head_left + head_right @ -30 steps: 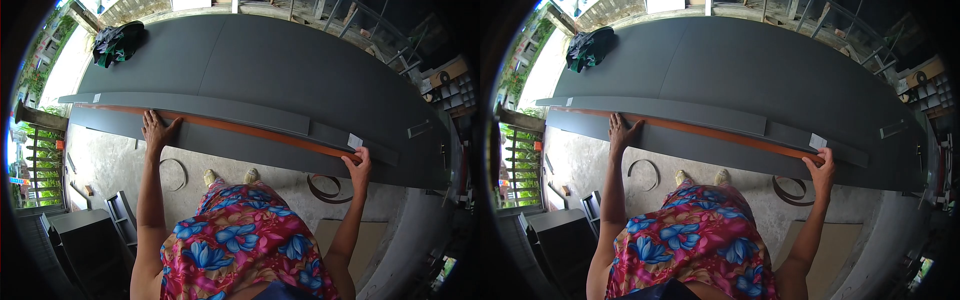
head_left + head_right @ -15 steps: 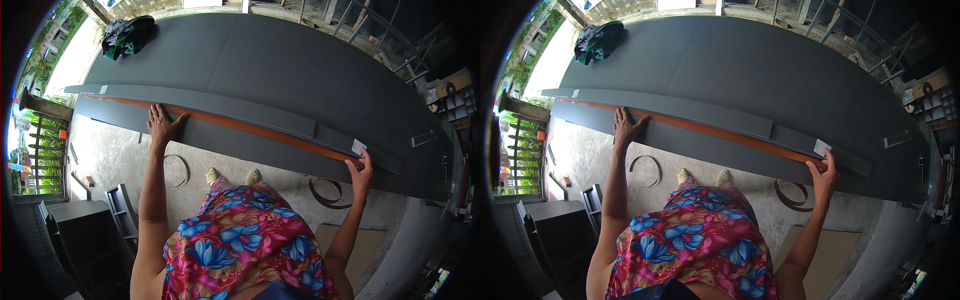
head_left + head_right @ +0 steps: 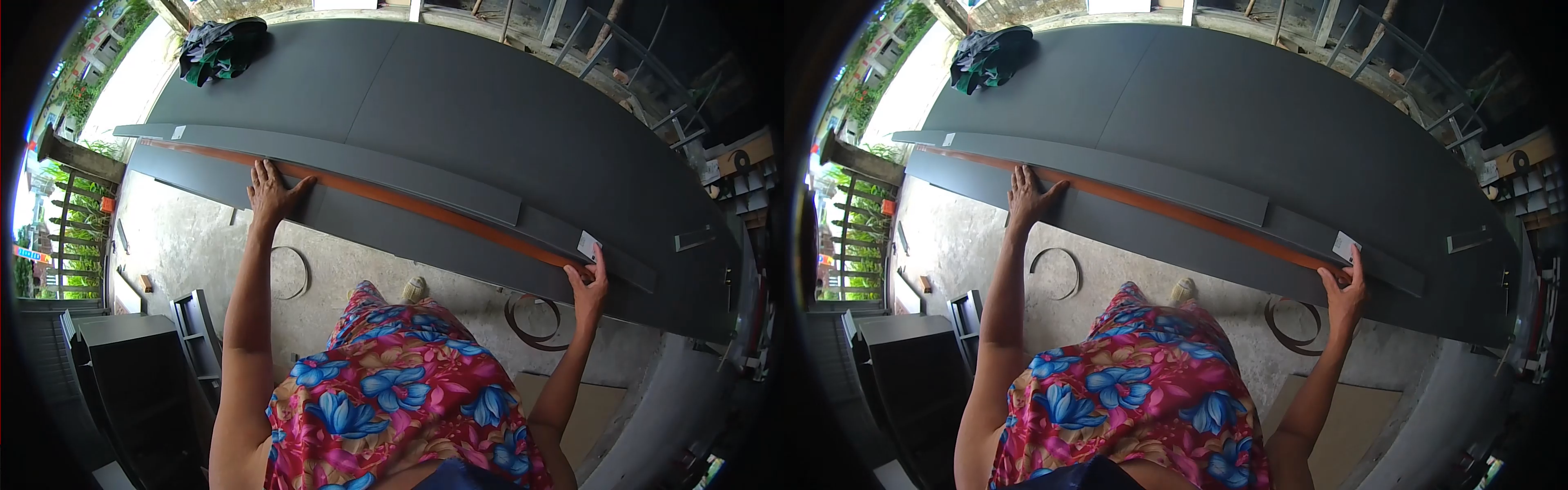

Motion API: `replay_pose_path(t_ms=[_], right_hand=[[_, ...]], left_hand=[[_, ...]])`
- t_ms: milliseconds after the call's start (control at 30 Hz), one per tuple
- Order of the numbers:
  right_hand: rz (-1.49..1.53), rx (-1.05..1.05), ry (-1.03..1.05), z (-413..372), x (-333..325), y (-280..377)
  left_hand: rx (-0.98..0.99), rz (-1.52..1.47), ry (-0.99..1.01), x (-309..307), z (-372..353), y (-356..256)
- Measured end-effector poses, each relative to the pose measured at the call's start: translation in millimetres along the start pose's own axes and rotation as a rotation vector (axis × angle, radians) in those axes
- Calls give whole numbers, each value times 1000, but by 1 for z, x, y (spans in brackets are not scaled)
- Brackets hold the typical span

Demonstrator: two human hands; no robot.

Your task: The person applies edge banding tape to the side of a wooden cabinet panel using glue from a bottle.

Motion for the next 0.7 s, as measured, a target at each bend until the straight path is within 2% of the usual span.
replay_pose_path(t_ms=[333,533,700], right_hand=[[-10,37,-26,-2,0,-1],[-51,69,-21,0,-1,-1],[-9,60,6,-2,-2,3]], left_hand=[[3,-11,15,-4,-2,-3],[-12,-16,-49,-5,-7,-8],[89,-11,-178,5,-28,-26]])
Point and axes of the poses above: each hand's wrist, its own z-axis towards the middle knuckle, its own x-axis out of the palm, y = z × x, the point moved 3 cm from there along z, towards the middle knuckle, and after that the axes turned 3 degrees about -z, right-handed, at the moved point
